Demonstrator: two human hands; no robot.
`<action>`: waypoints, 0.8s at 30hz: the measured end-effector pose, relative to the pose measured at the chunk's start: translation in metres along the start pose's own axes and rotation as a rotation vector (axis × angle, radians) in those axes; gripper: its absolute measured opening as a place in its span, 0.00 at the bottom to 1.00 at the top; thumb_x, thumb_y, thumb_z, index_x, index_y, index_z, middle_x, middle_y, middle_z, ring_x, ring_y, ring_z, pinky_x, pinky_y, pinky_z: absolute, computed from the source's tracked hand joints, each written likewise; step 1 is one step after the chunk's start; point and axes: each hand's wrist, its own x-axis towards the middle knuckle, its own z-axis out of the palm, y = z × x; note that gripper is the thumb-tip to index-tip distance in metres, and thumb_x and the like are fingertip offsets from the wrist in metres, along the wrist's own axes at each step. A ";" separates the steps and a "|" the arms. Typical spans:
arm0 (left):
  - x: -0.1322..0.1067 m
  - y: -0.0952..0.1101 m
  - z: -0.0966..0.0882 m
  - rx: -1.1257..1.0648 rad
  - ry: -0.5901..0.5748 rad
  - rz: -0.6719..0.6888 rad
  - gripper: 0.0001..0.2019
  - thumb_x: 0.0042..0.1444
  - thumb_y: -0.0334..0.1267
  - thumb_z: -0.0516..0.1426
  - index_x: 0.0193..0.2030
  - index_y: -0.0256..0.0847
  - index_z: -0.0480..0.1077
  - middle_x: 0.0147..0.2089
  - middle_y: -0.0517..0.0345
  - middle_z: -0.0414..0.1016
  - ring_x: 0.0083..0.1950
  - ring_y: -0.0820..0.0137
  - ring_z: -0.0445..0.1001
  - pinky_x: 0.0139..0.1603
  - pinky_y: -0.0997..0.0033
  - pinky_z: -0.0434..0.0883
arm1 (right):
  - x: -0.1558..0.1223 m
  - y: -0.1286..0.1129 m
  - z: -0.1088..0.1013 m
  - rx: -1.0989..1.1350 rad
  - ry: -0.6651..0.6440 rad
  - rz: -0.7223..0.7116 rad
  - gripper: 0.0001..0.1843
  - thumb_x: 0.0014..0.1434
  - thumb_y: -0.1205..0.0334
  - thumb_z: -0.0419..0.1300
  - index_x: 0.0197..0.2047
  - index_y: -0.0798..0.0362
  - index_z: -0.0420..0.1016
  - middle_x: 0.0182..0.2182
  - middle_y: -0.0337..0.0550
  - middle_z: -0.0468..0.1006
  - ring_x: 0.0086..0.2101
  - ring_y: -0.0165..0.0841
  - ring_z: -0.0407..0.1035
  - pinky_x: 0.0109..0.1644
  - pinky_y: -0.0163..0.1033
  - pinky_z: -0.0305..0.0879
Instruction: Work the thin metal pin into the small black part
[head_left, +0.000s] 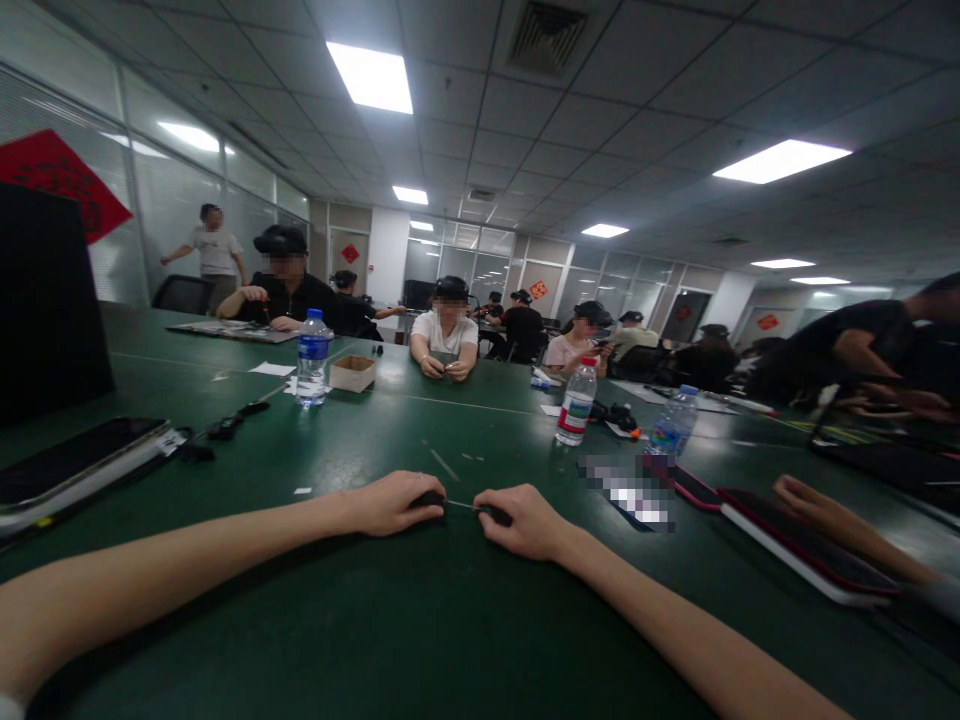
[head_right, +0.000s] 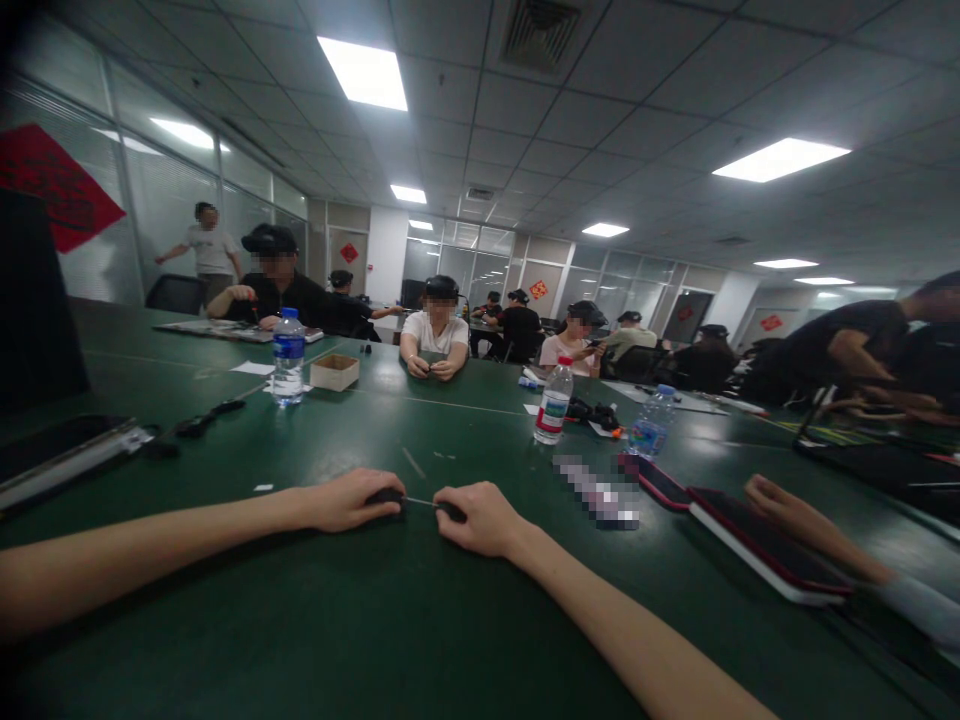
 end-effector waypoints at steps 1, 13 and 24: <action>0.000 0.000 0.000 -0.001 0.003 0.000 0.15 0.64 0.47 0.50 0.51 0.41 0.66 0.46 0.53 0.73 0.46 0.66 0.73 0.46 0.69 0.68 | 0.000 0.000 -0.001 0.002 -0.003 0.002 0.14 0.61 0.59 0.53 0.45 0.53 0.76 0.31 0.41 0.78 0.28 0.28 0.70 0.36 0.32 0.63; 0.000 0.003 -0.003 -0.023 0.008 0.016 0.14 0.64 0.46 0.51 0.52 0.41 0.65 0.48 0.51 0.72 0.48 0.66 0.72 0.49 0.67 0.68 | -0.001 0.001 0.001 0.001 0.004 0.005 0.14 0.62 0.59 0.52 0.45 0.52 0.75 0.32 0.41 0.78 0.29 0.28 0.70 0.37 0.32 0.63; 0.000 0.006 -0.005 -0.034 0.019 0.021 0.13 0.64 0.43 0.51 0.52 0.41 0.65 0.48 0.51 0.72 0.48 0.66 0.71 0.49 0.67 0.68 | -0.001 0.003 0.003 -0.003 0.012 0.005 0.14 0.60 0.60 0.53 0.45 0.52 0.76 0.31 0.40 0.78 0.28 0.28 0.70 0.36 0.32 0.63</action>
